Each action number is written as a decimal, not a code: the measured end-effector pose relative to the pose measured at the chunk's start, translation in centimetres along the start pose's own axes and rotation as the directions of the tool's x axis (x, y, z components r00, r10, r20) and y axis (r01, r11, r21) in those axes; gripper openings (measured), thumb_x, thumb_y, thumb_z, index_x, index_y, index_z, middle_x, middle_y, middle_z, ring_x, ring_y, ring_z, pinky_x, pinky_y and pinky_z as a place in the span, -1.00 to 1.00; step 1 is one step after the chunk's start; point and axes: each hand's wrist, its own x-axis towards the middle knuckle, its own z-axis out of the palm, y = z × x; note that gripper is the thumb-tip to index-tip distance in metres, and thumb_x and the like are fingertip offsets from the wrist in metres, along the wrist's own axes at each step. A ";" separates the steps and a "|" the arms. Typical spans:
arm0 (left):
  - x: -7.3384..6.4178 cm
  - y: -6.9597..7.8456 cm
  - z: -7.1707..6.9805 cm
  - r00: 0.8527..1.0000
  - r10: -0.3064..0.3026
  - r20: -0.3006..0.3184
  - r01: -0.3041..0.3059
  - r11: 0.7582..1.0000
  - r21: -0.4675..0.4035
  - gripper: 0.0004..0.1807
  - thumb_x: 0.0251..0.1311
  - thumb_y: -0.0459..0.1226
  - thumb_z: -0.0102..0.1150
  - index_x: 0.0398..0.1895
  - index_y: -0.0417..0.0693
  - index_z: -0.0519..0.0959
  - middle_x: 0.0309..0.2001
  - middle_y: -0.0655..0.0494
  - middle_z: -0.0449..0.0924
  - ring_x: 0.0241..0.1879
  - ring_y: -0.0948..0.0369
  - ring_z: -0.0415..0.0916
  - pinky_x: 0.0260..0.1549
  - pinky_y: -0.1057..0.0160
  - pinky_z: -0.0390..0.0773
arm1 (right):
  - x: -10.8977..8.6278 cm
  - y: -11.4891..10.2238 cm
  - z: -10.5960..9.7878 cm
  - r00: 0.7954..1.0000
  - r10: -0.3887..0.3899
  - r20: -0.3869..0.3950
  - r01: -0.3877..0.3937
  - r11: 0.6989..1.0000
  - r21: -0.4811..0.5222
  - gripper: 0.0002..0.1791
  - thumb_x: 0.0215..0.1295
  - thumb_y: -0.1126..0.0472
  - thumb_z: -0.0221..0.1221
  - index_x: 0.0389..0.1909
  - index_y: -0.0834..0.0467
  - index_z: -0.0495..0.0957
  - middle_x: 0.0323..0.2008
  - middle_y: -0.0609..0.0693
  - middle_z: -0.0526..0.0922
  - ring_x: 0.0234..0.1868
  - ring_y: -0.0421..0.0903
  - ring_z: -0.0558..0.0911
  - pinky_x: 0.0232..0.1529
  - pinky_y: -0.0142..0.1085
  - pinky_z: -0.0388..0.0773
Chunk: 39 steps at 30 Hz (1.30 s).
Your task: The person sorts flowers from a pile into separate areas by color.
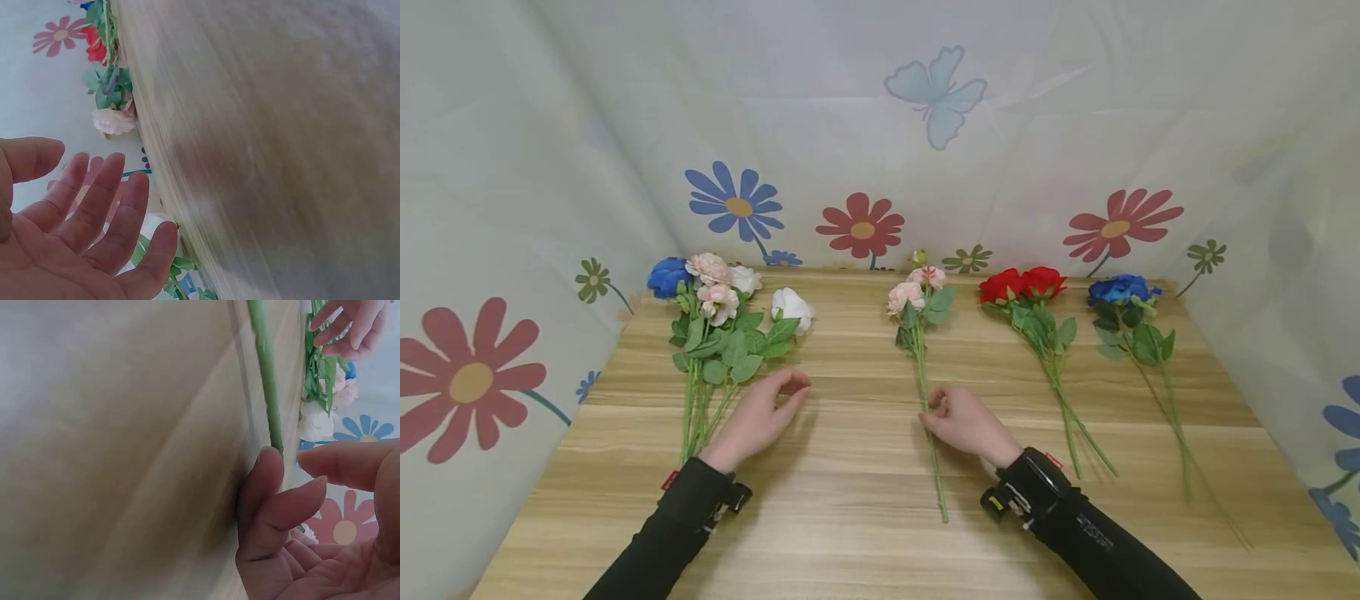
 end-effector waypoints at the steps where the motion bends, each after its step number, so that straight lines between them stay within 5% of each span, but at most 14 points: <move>1: 0.0 0.0 0.0 1.000 0.001 -0.002 -0.001 1.000 0.002 -0.80 0.31 -0.30 0.07 -0.09 -0.20 0.55 -0.15 0.01 0.61 -0.13 0.09 0.54 -0.12 0.01 0.54 | 0.2 -0.2 0.0 1.000 0.008 -0.001 -0.008 1.000 -0.001 -0.79 0.20 0.22 0.21 -0.27 0.30 0.50 -0.70 -0.04 0.50 -0.71 -0.19 0.44 -0.67 -0.35 0.35; 9: 0.0 -0.1 0.1 1.000 -0.012 0.013 0.012 1.000 0.013 -0.79 0.32 -0.29 0.07 -0.08 -0.20 0.55 -0.14 0.01 0.60 -0.11 0.10 0.53 -0.10 0.02 0.53 | 1.3 -0.4 0.1 0.999 0.053 0.006 -0.053 0.999 0.008 -0.85 0.18 0.26 0.21 -0.38 0.28 0.50 -0.77 0.02 0.55 -0.74 -0.12 0.56 -0.66 -0.35 0.42; 29: 0.1 -0.1 0.1 0.999 -0.020 0.030 0.020 1.000 -0.001 -0.77 0.33 -0.27 0.05 -0.05 -0.21 0.54 -0.11 -0.02 0.60 -0.08 0.07 0.53 -0.09 0.01 0.52 | 1.3 0.5 -0.1 0.989 0.140 0.038 -0.144 0.980 0.139 -0.85 0.21 0.32 0.15 -0.28 0.33 0.42 -0.70 0.06 0.54 -0.72 -0.10 0.58 -0.69 -0.36 0.47; 39: -0.1 0.1 0.0 0.999 -0.037 0.034 0.037 0.999 -0.007 -0.78 0.34 -0.27 0.05 -0.07 -0.20 0.54 -0.12 -0.01 0.60 -0.08 0.07 0.52 -0.08 0.01 0.52 | 1.6 0.3 0.0 0.993 0.106 0.047 -0.110 0.988 0.113 -0.87 0.21 0.30 0.18 -0.31 0.29 0.45 -0.72 0.05 0.56 -0.70 -0.08 0.61 -0.67 -0.33 0.50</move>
